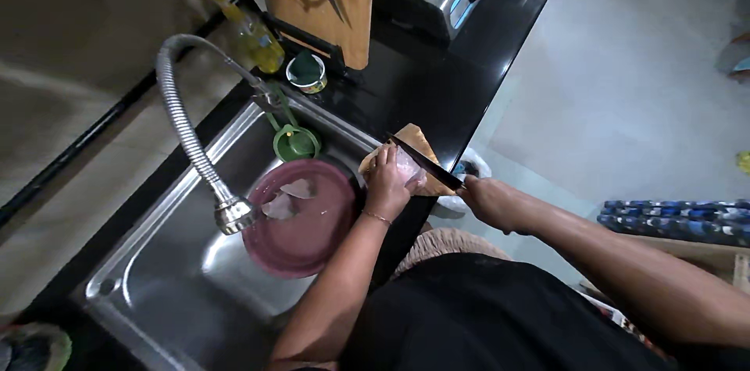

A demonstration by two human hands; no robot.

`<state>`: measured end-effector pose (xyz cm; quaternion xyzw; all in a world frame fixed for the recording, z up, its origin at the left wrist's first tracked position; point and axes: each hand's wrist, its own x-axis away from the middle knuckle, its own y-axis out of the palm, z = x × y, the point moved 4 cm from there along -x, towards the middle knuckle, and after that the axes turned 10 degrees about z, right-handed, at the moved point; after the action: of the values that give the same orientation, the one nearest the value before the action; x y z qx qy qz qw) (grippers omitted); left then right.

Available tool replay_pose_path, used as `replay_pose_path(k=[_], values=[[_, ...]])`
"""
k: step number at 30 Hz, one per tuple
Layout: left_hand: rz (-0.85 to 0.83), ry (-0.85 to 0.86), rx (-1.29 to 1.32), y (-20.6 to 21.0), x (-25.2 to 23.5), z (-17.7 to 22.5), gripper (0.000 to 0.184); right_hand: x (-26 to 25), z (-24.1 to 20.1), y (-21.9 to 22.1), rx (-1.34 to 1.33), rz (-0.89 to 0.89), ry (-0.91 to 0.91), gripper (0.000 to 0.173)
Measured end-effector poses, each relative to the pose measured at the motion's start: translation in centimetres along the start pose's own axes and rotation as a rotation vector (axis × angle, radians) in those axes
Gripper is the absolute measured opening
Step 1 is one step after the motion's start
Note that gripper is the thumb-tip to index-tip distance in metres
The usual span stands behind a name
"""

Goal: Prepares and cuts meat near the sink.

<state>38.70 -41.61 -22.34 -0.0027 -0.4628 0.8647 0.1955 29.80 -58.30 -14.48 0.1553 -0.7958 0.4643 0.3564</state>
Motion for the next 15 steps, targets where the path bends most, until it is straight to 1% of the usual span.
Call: replay_pose_path(k=[4,6,8,11,13,15], values=[[0.011,0.003,-0.014,0.0,0.1,0.1,0.092,-3.6,-2.2,-0.1,0.018,0.017,-0.055,0.043],[0.031,-0.012,0.0,0.1,0.2,0.0,0.092,-4.0,-2.7,0.1,0.05,0.027,-0.06,0.041],[0.039,-0.04,0.01,0.1,0.2,-0.2,0.092,-3.2,-2.1,0.6,0.028,0.036,-0.042,0.04],[0.019,-0.083,0.015,0.0,0.1,-0.1,0.094,-0.3,0.3,1.1,-0.002,0.018,0.004,0.042],[-0.003,-0.087,0.012,0.1,0.1,-0.3,0.096,1.2,1.6,1.6,0.001,-0.001,0.03,0.041],[-0.007,-0.071,0.014,0.3,0.0,-0.4,0.094,1.5,2.0,1.7,-0.001,-0.021,0.042,0.04]])
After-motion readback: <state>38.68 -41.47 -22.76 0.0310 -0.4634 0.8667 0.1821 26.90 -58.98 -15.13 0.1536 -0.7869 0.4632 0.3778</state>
